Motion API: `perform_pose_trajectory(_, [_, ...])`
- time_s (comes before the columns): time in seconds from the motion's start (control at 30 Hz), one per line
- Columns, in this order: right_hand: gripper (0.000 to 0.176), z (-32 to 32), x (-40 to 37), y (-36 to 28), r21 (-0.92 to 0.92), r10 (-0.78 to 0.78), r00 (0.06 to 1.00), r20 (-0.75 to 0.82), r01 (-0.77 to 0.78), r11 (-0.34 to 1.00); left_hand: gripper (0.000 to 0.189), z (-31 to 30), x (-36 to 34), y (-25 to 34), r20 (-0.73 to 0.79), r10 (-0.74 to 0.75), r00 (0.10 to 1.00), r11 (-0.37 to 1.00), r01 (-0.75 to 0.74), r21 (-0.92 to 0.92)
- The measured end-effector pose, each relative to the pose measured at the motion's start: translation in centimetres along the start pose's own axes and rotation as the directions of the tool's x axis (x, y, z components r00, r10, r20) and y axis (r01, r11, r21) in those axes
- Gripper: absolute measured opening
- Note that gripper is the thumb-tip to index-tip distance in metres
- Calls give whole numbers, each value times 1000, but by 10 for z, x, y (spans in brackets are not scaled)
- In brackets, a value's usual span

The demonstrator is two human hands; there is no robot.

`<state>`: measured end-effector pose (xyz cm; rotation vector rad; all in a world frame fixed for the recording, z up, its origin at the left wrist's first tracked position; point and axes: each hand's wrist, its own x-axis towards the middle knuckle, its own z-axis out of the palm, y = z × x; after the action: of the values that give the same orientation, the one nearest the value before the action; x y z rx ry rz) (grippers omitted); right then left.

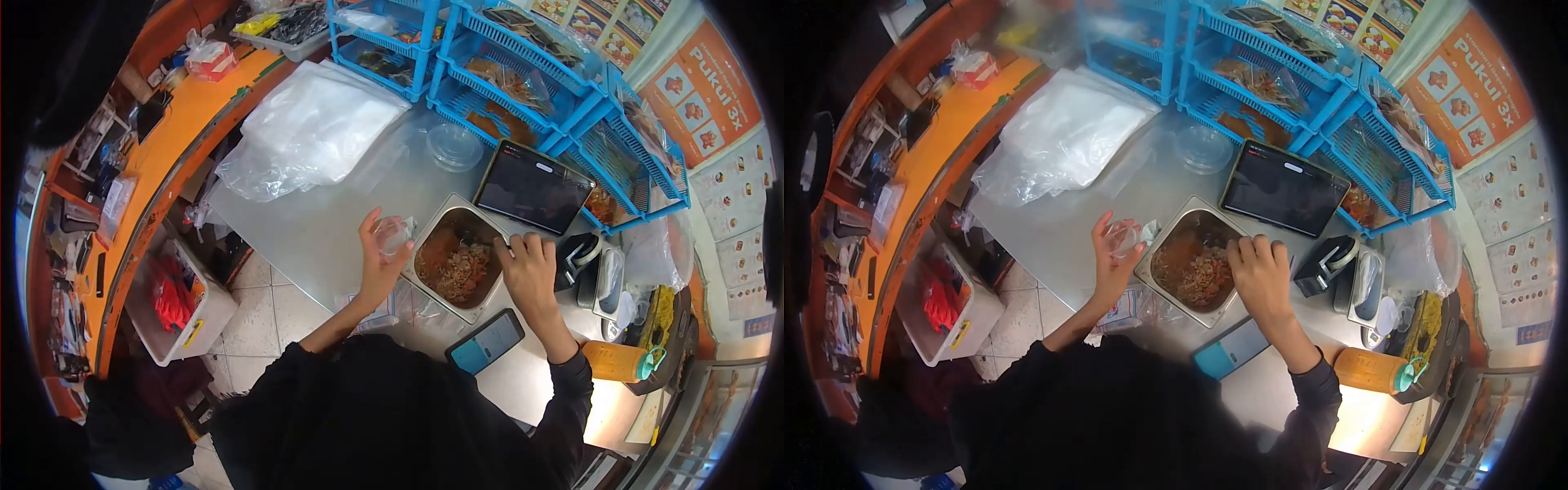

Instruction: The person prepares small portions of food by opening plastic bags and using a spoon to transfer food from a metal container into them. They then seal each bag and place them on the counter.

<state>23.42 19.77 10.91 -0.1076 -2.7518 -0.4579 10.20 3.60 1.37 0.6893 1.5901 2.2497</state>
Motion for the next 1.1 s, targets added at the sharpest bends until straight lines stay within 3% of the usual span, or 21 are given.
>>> perform_pose_trajectory(0.03, [22, -1, 0, 0, -119, 5, 1000, -16, -7, 993, 66, 2, 1, 0, 16, 35, 999, 999, -35, 15])
perform_pose_trajectory(0.17, [25, 20, -13, -10, -140, -59, 995, 86, 71, 988, 65, 9, 6, -13, 35, 44, 998, 998, -45, 37])
perform_pose_trajectory(0.37, [23, 15, -25, -31, -73, -154, 985, 79, 160, 984, 62, 11, 4, -15, 62, 33, 998, 999, -34, 21])
perform_pose_trajectory(0.53, [22, 8, -21, -25, 94, -207, 977, 41, 203, 975, 63, 12, 6, -20, 75, 8, 997, 999, -4, -50])
perform_pose_trajectory(0.67, [22, 18, -17, -9, 93, -57, 998, -24, 59, 994, 63, 15, 5, -21, 80, 24, 996, 1000, -24, -10])
perform_pose_trajectory(0.77, [19, 40, -24, 0, -11, 33, 993, -111, -35, 999, 64, 16, 3, -18, 87, 17, 996, 1000, -18, 9])
perform_pose_trajectory(0.87, [15, 48, -27, 4, 114, 42, 993, -114, -29, 993, 63, 15, 3, -23, 90, 18, 996, 999, -14, -44])
perform_pose_trajectory(1.03, [8, 29, -27, -4, 415, -17, 1000, 8, 12, 910, 60, 16, -3, -26, 76, 62, 995, 998, -61, -17])
perform_pose_trajectory(1.1, [6, 26, -29, -10, 481, 22, 998, 67, -51, 875, 59, 17, -7, -24, 67, 79, 995, 997, -80, 21])
